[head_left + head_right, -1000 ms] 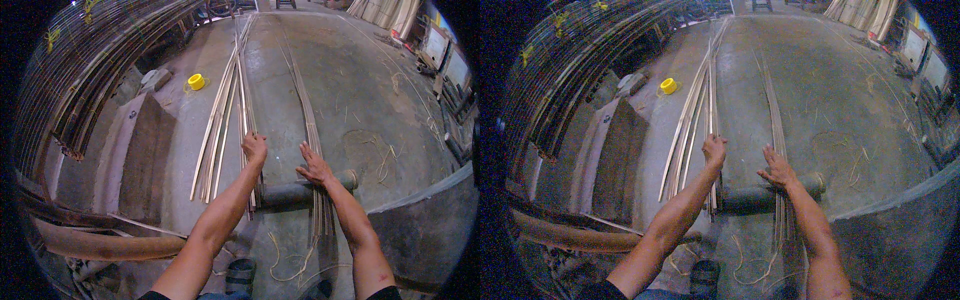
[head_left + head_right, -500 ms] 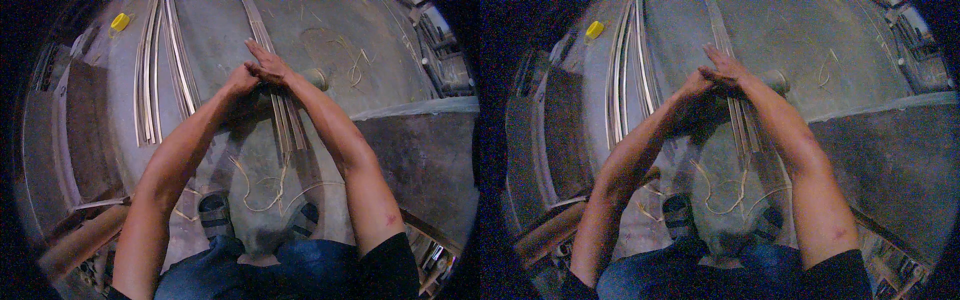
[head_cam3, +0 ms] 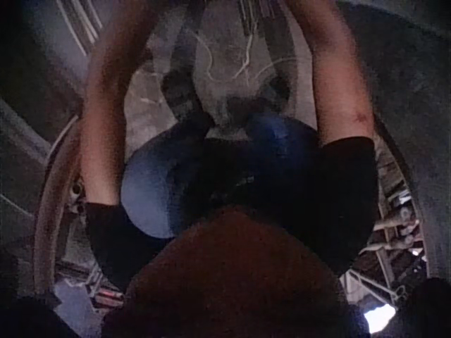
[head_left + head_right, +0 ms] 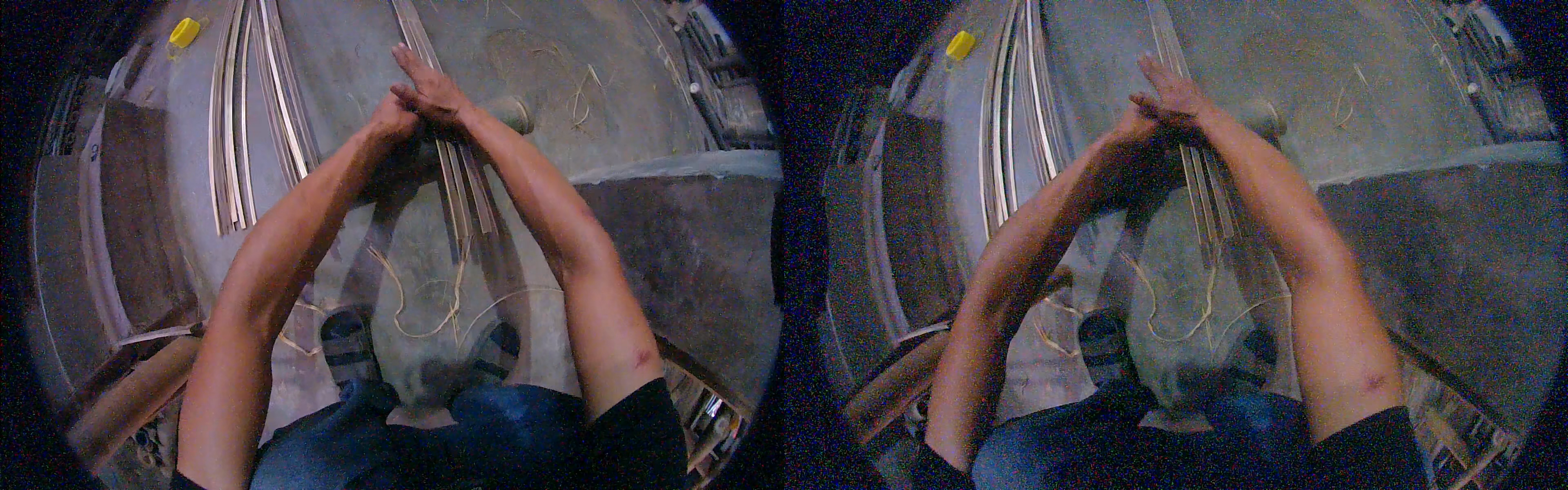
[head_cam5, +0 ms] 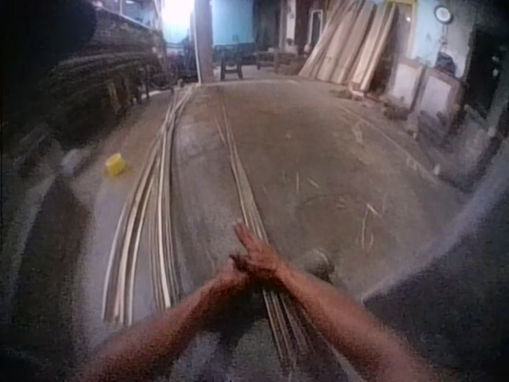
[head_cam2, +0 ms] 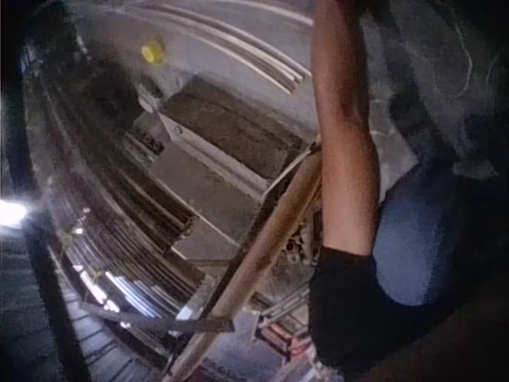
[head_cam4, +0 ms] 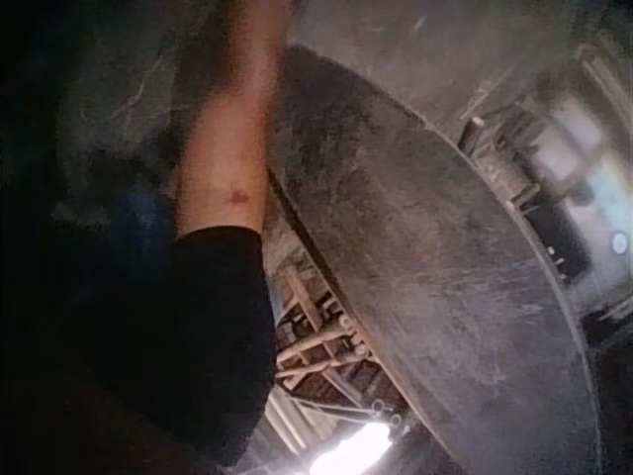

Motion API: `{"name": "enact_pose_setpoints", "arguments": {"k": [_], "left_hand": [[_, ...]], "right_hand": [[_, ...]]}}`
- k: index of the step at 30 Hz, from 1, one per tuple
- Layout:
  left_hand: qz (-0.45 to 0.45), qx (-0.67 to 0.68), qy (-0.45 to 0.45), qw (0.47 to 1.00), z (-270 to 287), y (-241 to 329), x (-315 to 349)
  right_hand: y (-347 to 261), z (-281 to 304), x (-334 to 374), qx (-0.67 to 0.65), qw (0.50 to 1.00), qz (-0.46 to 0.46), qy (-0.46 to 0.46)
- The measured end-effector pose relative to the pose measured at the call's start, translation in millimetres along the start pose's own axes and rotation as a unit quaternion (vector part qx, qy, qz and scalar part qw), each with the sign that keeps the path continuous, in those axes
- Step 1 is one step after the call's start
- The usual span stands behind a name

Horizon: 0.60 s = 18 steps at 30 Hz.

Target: The person gathers thin bamboo strips on a concrete floor, aligns them into a neat bundle, and secures the bundle with yellow string. The person then carries the bundle to a wooden rack and places it there.

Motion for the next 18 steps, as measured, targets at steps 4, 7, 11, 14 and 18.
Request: {"name": "enact_pose_setpoints", "arguments": {"k": [4,7,11,14,18], "left_hand": [[0.021,-0.027,-0.02,0.999,3,2,0],[0.073,-0.132,0.008,0.989,15,-11,-2],[0.135,-0.075,0.079,0.985,32,-22,-7],[0.117,-0.156,0.079,0.978,23,-6,-17],[0.133,-0.144,0.108,0.975,19,8,-10]], "right_hand": [[2,5,-2,-0.029,0.999,0.019,0.034],[-43,40,15,-0.111,0.973,-0.046,0.199],[-142,15,101,-0.301,0.875,-0.12,0.359],[-185,-82,164,-0.447,0.842,-0.226,0.202],[-162,-117,219,-0.537,0.652,-0.475,0.249]]}}
Point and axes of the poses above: each hand's wrist, its own x-axis away from the middle knuckle, its own z-axis out of the back of the hand, y = z × x, the point moved 4 cm from there along -x, towards the middle knuckle, and after that the axes turned 13 degrees about -y, right-handed, at the moved point
